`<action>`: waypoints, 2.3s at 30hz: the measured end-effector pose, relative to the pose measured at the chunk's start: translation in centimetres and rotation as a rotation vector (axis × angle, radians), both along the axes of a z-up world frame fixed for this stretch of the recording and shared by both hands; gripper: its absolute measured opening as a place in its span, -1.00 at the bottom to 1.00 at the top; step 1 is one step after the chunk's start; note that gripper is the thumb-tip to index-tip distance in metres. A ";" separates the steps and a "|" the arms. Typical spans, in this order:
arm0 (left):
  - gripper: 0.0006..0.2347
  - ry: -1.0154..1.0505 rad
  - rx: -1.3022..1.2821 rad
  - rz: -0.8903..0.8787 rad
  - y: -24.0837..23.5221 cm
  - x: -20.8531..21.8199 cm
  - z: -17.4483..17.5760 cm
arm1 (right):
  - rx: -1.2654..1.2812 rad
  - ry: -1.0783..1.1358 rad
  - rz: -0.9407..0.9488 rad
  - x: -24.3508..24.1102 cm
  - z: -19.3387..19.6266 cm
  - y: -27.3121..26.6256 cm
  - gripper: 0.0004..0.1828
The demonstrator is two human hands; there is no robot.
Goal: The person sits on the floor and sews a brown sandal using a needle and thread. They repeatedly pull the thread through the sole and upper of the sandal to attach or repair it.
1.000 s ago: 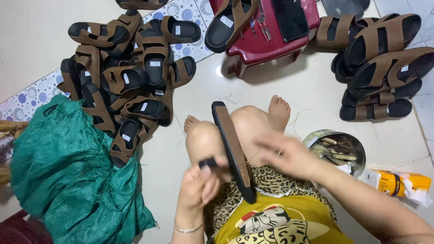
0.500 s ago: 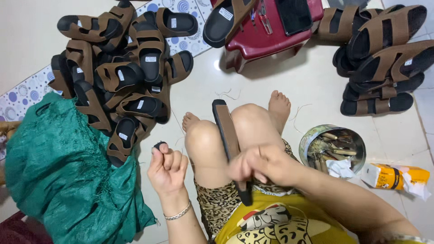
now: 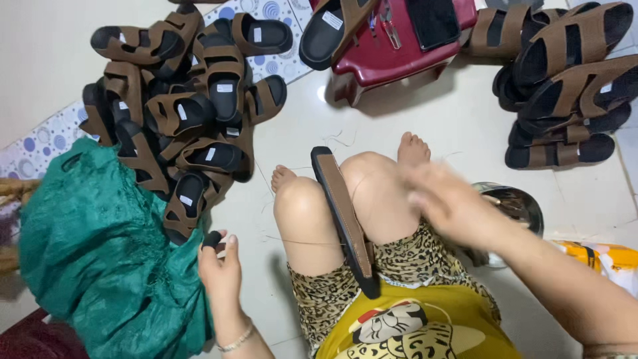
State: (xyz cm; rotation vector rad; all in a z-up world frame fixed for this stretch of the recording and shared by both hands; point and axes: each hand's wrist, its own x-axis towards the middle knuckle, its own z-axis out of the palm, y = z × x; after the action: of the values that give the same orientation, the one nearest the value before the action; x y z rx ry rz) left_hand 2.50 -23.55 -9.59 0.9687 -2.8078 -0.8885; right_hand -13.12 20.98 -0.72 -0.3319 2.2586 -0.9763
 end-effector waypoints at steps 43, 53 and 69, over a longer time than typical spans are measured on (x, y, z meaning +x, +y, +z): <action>-0.74 0.135 0.011 -0.578 15.0 -1.9 6.2 | 0.106 -0.116 0.553 -0.4 2.4 -5.6 -0.64; -0.84 -0.199 0.686 -0.414 17.9 -3.7 9.4 | -0.008 0.144 0.458 1.6 0.9 -4.6 -0.65; -0.68 0.305 0.539 -0.078 14.8 -3.2 10.7 | -0.332 0.189 -0.092 -0.3 -0.6 4.7 -0.86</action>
State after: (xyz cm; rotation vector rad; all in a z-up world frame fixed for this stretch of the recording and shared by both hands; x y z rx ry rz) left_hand -0.68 -8.74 1.15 0.6803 -2.4037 -1.6943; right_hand -13.45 25.65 -1.33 -0.4837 2.2914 -1.4262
